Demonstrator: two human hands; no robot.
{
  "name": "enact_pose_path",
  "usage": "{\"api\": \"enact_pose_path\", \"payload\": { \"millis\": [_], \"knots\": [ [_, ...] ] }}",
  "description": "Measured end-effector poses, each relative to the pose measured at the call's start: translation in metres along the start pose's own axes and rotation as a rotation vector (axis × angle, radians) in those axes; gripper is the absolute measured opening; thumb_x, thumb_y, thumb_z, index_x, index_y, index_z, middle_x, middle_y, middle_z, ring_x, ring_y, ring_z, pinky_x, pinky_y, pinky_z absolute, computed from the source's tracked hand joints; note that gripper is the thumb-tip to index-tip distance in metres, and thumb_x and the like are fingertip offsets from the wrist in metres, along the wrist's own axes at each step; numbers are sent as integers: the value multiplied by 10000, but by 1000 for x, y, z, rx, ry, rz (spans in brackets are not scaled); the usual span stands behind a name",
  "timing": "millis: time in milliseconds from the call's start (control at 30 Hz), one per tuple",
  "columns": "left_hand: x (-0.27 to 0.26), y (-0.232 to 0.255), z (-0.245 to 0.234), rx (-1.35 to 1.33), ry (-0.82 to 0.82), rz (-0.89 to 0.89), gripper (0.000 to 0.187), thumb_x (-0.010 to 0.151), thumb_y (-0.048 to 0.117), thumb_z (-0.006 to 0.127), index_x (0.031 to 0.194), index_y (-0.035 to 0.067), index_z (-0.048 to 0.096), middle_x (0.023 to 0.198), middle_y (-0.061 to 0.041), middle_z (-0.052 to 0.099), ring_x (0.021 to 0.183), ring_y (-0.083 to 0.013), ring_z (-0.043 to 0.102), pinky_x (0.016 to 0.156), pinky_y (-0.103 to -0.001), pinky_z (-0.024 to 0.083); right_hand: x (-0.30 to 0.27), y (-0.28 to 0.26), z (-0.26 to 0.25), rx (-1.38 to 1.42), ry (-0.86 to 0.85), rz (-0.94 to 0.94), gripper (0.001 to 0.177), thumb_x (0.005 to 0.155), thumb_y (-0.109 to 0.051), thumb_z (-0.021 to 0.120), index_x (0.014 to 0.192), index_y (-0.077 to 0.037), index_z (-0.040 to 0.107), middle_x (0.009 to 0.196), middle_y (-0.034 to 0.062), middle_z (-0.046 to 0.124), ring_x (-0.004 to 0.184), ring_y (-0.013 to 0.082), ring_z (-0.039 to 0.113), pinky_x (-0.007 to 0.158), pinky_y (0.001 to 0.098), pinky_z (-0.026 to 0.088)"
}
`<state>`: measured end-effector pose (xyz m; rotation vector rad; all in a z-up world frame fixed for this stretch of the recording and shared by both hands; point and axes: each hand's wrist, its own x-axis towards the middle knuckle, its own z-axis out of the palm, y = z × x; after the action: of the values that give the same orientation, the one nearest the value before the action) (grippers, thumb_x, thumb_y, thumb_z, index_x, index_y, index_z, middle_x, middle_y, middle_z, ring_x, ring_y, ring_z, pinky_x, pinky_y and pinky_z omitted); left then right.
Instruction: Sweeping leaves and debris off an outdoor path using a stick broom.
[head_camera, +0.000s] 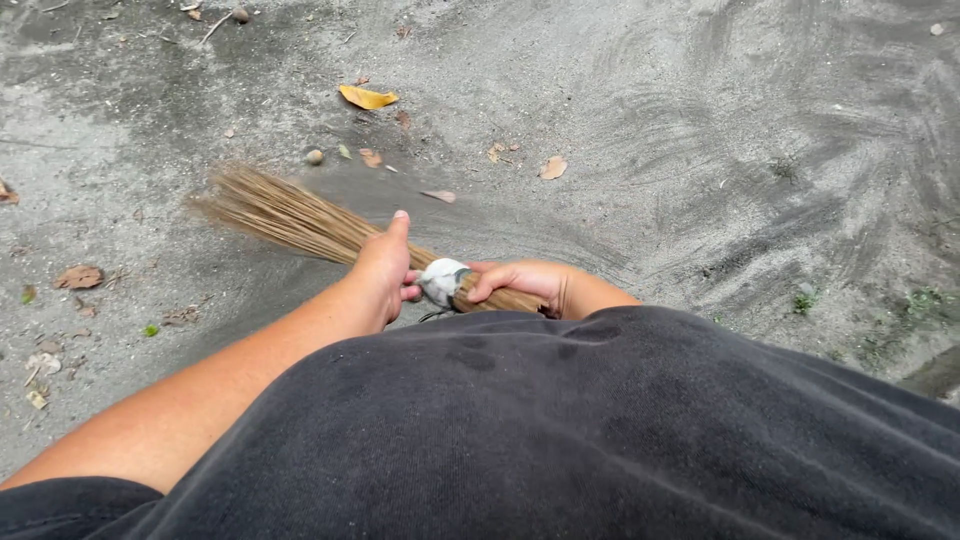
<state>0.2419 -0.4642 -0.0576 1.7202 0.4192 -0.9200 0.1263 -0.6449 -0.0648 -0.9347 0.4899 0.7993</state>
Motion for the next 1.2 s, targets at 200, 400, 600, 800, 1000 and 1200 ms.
{"api": "enact_pose_path", "payload": {
  "millis": [200,400,600,800,1000,1200],
  "knots": [
    [-24,51,38,-4,41,-107,613,998,608,386,1434,186,478,1257,-134,622,894,-227,514,705,-397,421,-26,-27,-27,-95,205,-121,763,795,-80,679,1488,-111,362,1117,150,714,848,209,753,707,331,644],
    [35,58,118,-94,37,17,672,1004,579,460,1486,118,381,1364,-107,527,980,-216,578,751,-387,553,6,-49,-218,59,397,-144,345,854,-183,685,1114,2,553,866,153,675,694,281,686,606,402,610],
    [53,91,181,-89,82,102,689,1005,598,418,1484,103,400,1352,-123,575,979,-203,597,765,-365,581,-21,-116,-294,-5,484,106,273,840,-290,609,984,-58,605,774,137,708,644,285,698,575,414,592],
    [52,84,184,-304,145,-41,669,1009,603,410,1477,126,391,1331,-99,524,981,-222,571,771,-407,547,61,-138,-221,-176,43,161,309,922,-279,683,1090,-23,637,875,148,705,709,274,702,632,408,614],
    [50,89,170,-489,1,-2,627,989,611,426,1358,119,548,1153,-100,610,899,-231,577,732,-428,544,34,-191,-144,-163,-195,287,396,837,-283,652,1117,-3,642,927,178,730,683,277,724,625,405,632],
    [66,146,181,-376,-24,78,614,956,581,448,1378,135,419,1218,-103,641,979,-264,649,771,-486,542,6,-222,-129,-97,-85,33,414,861,-236,617,1209,-12,637,1008,173,748,839,285,750,682,379,646]
  ]
}}
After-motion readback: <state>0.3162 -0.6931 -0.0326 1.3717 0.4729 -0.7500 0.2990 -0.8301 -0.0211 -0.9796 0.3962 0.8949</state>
